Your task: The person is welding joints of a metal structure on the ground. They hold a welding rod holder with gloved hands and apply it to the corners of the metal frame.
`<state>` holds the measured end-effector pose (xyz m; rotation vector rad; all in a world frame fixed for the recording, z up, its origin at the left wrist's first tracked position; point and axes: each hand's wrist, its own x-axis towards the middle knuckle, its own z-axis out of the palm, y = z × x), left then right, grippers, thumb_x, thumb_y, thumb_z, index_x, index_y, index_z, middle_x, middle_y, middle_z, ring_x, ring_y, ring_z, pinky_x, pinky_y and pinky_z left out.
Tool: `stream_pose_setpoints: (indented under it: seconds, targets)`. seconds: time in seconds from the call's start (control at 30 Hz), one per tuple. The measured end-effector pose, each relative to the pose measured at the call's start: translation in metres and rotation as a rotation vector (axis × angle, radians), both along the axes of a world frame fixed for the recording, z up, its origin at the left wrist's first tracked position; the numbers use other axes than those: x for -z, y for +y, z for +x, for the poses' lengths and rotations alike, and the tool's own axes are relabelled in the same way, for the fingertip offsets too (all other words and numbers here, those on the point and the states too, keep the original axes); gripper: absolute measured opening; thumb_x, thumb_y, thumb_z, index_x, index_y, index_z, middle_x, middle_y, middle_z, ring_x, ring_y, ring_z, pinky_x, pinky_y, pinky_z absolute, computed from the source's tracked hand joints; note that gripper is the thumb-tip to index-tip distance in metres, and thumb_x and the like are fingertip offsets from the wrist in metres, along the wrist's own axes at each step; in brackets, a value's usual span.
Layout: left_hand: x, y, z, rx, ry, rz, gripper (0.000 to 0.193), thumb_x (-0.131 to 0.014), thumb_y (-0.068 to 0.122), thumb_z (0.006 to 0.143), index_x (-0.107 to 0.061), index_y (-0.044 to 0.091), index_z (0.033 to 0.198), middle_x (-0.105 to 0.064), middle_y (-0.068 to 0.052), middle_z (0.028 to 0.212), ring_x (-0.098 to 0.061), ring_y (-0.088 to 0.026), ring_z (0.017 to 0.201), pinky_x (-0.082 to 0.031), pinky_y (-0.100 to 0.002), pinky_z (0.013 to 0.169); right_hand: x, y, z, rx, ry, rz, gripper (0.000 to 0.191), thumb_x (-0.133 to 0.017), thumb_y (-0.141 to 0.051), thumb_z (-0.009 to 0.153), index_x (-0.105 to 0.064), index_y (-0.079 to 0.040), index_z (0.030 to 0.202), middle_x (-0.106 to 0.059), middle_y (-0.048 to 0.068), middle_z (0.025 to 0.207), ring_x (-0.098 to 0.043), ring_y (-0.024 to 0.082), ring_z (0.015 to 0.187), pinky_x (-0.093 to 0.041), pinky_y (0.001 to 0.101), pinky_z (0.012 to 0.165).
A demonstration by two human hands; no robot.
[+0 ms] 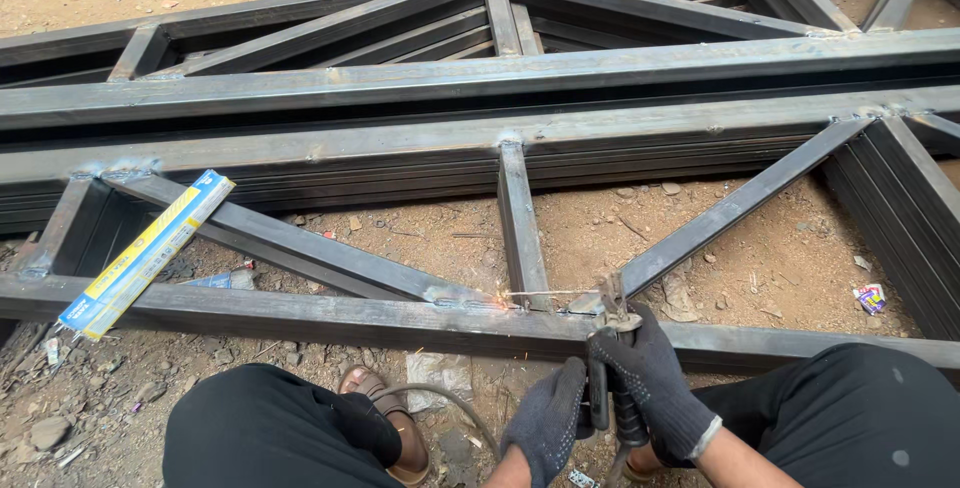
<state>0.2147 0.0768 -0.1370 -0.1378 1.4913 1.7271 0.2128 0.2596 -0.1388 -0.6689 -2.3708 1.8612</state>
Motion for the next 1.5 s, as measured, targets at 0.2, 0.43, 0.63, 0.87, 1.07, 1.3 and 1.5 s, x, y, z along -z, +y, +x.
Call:
stream_pose_setpoints:
  seconds: [0.2,0.43,0.63,0.87,1.07,1.3,1.5]
  targets:
    - [0.002,-0.001,-0.002,0.028,0.099,0.032,0.052,-0.054,0.052,0.1,-0.069,0.006,0.118,-0.066,-0.003,0.083,-0.068,-0.013,0.072,-0.059,-0.029,0.067,-0.031,-0.018,0.003,-0.137,-0.303,0.426,0.091,-0.093,-0.044,0.07,-0.045,-0.014,0.142,-0.068,0.011,0.079,-0.071,0.02,0.075,-0.06,0.0366,0.072]
    - [-0.001,0.0,-0.008,0.135,0.12,-0.068,0.062,-0.054,0.056,0.103,-0.069,-0.003,0.112,-0.067,-0.005,0.081,-0.07,-0.013,0.071,-0.061,-0.027,0.069,-0.038,-0.022,0.001,-0.16,-0.343,0.44,0.085,-0.089,-0.042,0.069,-0.048,-0.014,0.138,-0.068,0.008,0.08,-0.074,0.022,0.079,-0.061,0.0384,0.078]
    - [0.003,-0.003,-0.006,0.094,0.072,0.001,0.057,-0.055,0.053,0.101,-0.066,-0.001,0.118,-0.068,-0.005,0.085,-0.074,-0.015,0.075,-0.064,-0.03,0.07,-0.03,-0.023,0.002,-0.166,-0.278,0.408,0.081,-0.089,-0.043,0.067,-0.05,-0.014,0.132,-0.075,0.01,0.1,-0.077,0.026,0.096,-0.06,0.0403,0.088]
    - [0.013,0.0,-0.007,0.134,0.132,-0.113,0.063,-0.05,0.057,0.103,-0.07,-0.003,0.106,-0.069,-0.007,0.078,-0.071,-0.016,0.071,-0.063,-0.028,0.066,-0.029,-0.024,0.003,-0.163,-0.292,0.408,0.081,-0.088,-0.039,0.066,-0.049,-0.015,0.134,-0.077,0.012,0.102,-0.078,0.028,0.098,-0.061,0.0402,0.09]
    - [0.015,-0.002,-0.005,0.104,0.136,-0.075,0.056,-0.054,0.054,0.101,-0.07,0.001,0.11,-0.072,-0.006,0.08,-0.072,-0.015,0.071,-0.062,-0.028,0.065,-0.023,-0.023,0.002,-0.172,-0.303,0.423,0.083,-0.088,-0.038,0.068,-0.047,-0.014,0.136,-0.076,0.014,0.106,-0.077,0.029,0.101,-0.06,0.0405,0.091]
    - [0.026,-0.001,-0.005,0.088,0.1,-0.038,0.056,-0.057,0.053,0.101,-0.069,0.001,0.116,-0.071,-0.007,0.082,-0.071,-0.014,0.069,-0.062,-0.028,0.064,-0.017,-0.02,-0.002,-0.208,-0.318,0.441,0.083,-0.087,-0.041,0.069,-0.046,-0.014,0.137,-0.076,0.012,0.106,-0.078,0.028,0.1,-0.061,0.0401,0.09]
    - [0.023,0.0,-0.007,0.075,0.045,-0.033,0.056,-0.057,0.053,0.1,-0.069,0.0,0.115,-0.071,-0.006,0.083,-0.072,-0.015,0.073,-0.063,-0.029,0.067,-0.029,-0.024,-0.002,-0.221,-0.399,0.453,0.087,-0.088,-0.045,0.069,-0.046,-0.014,0.139,-0.076,0.013,0.097,-0.078,0.027,0.095,-0.062,0.0396,0.089]
